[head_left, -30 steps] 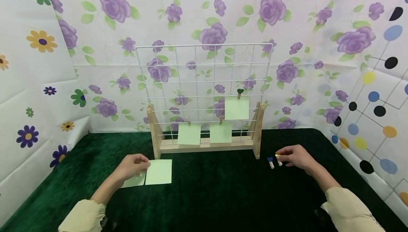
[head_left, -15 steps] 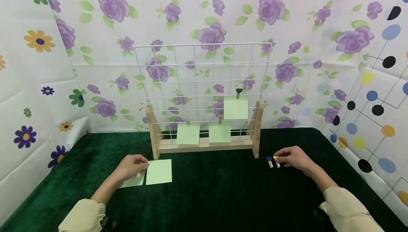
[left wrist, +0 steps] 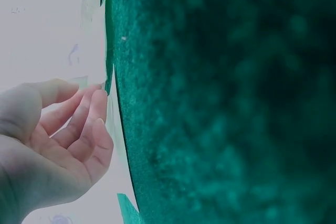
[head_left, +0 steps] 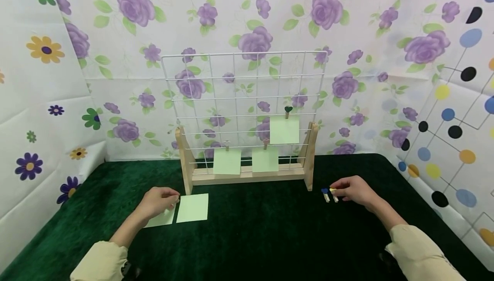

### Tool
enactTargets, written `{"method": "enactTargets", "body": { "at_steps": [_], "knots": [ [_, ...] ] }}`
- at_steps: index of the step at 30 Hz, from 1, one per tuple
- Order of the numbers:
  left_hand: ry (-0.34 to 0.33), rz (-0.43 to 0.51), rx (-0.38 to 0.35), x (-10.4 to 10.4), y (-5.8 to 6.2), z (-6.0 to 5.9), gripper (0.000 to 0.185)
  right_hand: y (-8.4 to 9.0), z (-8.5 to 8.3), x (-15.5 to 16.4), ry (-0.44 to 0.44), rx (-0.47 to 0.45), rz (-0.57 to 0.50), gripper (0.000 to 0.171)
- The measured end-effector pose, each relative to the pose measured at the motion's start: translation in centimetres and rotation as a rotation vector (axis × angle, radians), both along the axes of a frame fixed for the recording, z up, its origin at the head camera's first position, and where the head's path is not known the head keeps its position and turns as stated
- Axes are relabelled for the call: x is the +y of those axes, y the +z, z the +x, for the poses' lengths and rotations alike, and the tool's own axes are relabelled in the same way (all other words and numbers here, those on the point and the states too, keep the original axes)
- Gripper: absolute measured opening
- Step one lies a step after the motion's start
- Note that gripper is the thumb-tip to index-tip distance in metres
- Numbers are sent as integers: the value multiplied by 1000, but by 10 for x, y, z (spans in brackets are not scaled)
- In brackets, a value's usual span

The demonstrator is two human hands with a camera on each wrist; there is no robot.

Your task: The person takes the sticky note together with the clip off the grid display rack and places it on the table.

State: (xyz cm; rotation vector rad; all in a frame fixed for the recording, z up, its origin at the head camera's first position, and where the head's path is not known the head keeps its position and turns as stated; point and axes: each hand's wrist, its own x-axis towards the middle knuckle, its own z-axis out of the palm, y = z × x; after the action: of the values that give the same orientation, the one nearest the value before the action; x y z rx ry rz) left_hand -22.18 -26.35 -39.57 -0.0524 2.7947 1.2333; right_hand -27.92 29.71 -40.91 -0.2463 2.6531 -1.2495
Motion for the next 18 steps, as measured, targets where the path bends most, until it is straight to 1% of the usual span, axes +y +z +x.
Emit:
{"method": "enactTargets", "body": {
  "at_steps": [6,12,14,18],
  "knots": [
    [36,-10,-3,-1,1,-1,30,3,-1,0,-11,-8,-2,37],
    [57,-16,7,-1,4,0,32,8,-3,3,-46,1,10,40],
    [65,-20,17,-1,6,1,34,11,-4,3,-58,12,9,42],
    [52,-7,51,2,11,3,38,19,-7,0,-59,64,2,47]
  ]
}}
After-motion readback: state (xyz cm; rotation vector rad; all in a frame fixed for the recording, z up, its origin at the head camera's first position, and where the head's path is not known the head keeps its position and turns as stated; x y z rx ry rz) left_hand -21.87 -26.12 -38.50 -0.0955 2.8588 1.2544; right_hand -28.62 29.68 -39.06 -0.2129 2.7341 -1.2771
